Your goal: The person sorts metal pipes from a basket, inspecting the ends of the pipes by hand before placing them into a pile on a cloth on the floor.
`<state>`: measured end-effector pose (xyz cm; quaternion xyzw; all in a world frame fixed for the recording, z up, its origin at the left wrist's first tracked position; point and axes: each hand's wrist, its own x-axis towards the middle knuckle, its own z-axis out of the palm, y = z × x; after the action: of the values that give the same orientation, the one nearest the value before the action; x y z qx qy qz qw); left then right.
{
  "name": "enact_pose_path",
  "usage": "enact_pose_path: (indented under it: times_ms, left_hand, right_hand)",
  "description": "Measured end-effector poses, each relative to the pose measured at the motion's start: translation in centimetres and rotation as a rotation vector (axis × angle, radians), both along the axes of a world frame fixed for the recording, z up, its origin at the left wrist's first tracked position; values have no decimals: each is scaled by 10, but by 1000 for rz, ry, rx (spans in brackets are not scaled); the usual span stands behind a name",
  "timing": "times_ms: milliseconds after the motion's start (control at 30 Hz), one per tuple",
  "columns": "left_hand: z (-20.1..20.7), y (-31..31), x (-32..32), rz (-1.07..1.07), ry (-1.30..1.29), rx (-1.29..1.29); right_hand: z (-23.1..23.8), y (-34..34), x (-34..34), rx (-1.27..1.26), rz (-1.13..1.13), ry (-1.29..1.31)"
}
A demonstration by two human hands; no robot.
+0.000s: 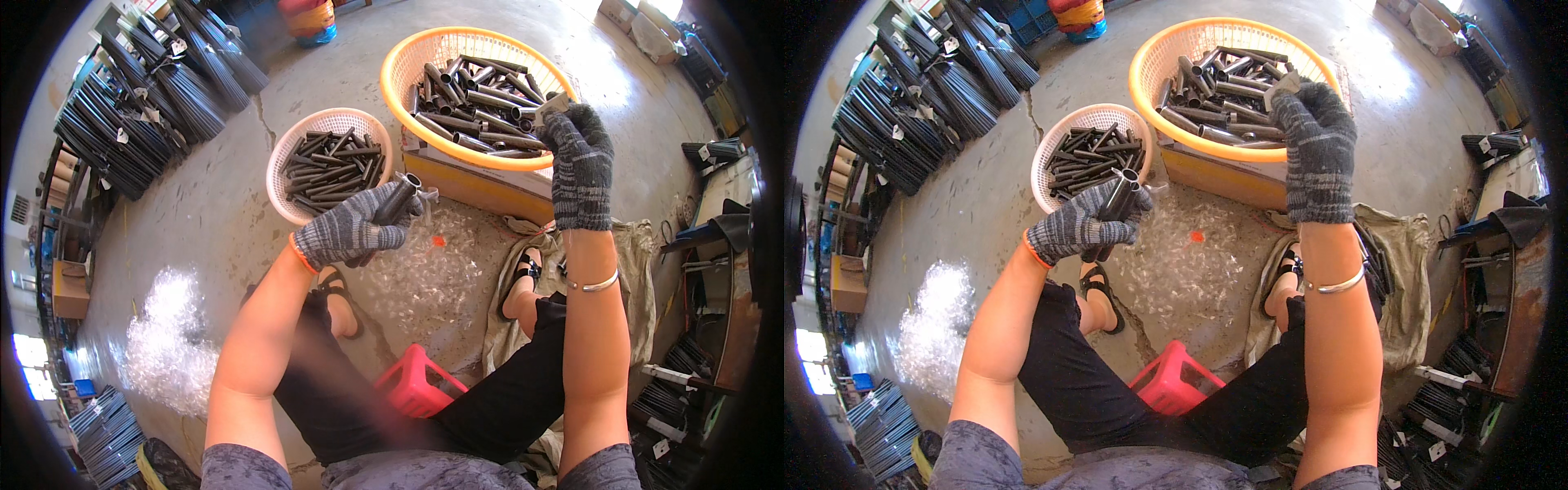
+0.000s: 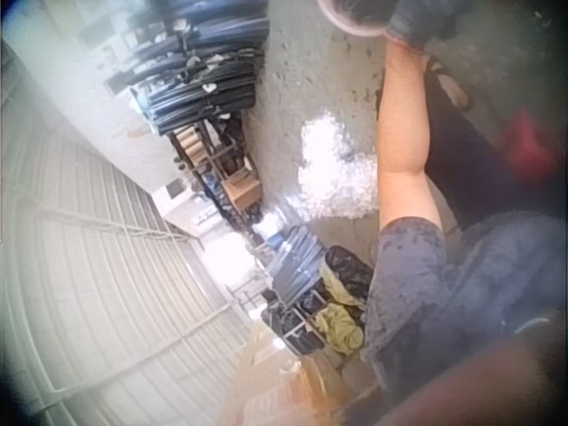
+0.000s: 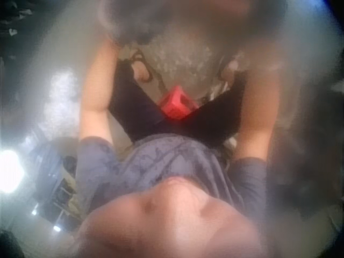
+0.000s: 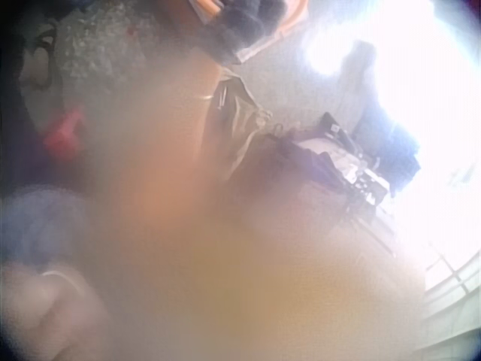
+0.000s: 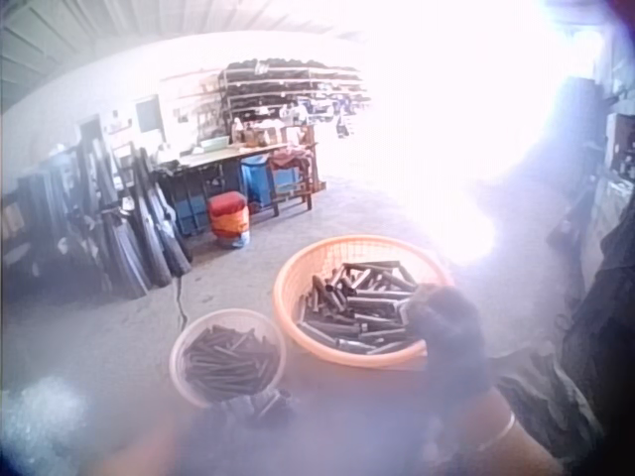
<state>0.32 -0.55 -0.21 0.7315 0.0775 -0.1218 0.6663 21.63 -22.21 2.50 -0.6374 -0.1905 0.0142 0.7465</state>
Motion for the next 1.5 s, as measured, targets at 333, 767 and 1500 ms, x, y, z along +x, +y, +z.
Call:
enact_pose_path:
  times_ms: [333, 767, 1500]
  left_hand:
    - [-12, 0, 7, 23, -224, 393]
    - [24, -2, -5, 220, -2, -440]
    - [9, -11, 4, 162, -277, 268]
  right_hand:
    - [-7, 34, -67, -39, 608, -479]
    - [-8, 49, -76, -137, 586, -605]
    - [-14, 44, -79, -386, 503, -328]
